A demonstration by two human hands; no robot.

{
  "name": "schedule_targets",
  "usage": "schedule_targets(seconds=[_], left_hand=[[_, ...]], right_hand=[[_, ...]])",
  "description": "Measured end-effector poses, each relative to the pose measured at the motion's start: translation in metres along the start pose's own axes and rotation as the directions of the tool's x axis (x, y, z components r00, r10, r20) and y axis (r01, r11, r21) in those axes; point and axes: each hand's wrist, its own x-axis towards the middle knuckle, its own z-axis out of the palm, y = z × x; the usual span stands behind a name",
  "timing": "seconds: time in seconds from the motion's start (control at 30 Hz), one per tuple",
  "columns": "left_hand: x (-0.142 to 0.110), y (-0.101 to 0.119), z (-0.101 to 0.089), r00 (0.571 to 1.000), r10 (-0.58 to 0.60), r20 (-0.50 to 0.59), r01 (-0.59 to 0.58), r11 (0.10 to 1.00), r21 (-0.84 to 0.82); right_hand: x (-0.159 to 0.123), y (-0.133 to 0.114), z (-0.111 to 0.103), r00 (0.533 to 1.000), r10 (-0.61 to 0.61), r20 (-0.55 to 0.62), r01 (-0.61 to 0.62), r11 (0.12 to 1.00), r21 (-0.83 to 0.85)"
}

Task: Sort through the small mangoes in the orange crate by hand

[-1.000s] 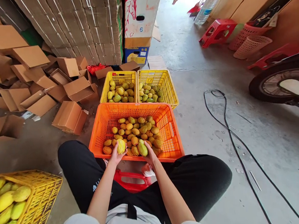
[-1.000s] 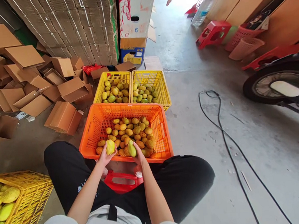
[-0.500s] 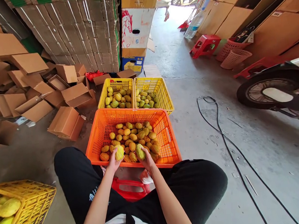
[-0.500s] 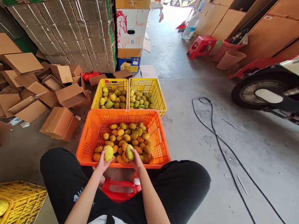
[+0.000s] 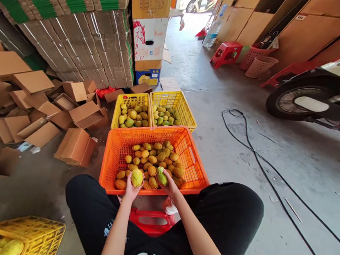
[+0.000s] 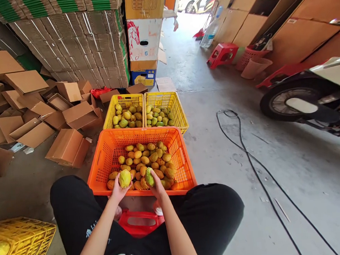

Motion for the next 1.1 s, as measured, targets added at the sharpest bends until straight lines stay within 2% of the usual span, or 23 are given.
schedule_targets(seconds=[0.17, 0.3, 0.43, 0.57, 0.7, 0.87, 1.0, 1.1], left_hand=[[0.004, -0.002, -0.005, 1.0, 0.018, -0.007, -0.018, 1.0, 0.021], [0.006, -0.005, -0.009, 0.997, 0.069, -0.025, -0.069, 0.998, 0.014], [0.007, -0.005, -0.011, 0.999, 0.043, -0.001, -0.043, 0.998, 0.042], [0.008, -0.005, -0.011, 0.996, 0.077, -0.039, -0.076, 0.997, 0.015], [0.01, -0.004, -0.009, 0.989, 0.089, -0.119, -0.089, 0.996, 0.007], [0.01, -0.003, -0.009, 0.997, 0.037, -0.074, -0.039, 0.999, -0.028], [0.008, -0.003, -0.011, 0.999, -0.04, -0.018, 0.039, 0.998, -0.048], [0.004, -0.003, -0.008, 0.997, -0.07, -0.024, 0.068, 0.996, -0.054]], right_hand=[[-0.001, 0.001, 0.006, 0.994, -0.023, -0.108, 0.022, 1.0, -0.008], [-0.003, -0.002, 0.006, 0.997, 0.03, -0.066, -0.03, 1.0, -0.004], [-0.002, -0.004, 0.003, 0.99, 0.126, -0.058, -0.126, 0.992, 0.006], [-0.003, -0.005, 0.003, 0.988, 0.144, -0.049, -0.144, 0.99, 0.002], [-0.006, -0.008, 0.005, 0.992, 0.125, -0.021, -0.125, 0.992, 0.011], [-0.009, -0.008, 0.006, 0.994, 0.107, -0.021, -0.106, 0.994, 0.022], [-0.008, -0.003, 0.006, 0.999, 0.017, -0.04, -0.018, 1.0, -0.016], [-0.006, 0.0, 0.005, 0.998, -0.027, -0.049, 0.025, 0.999, -0.045]])
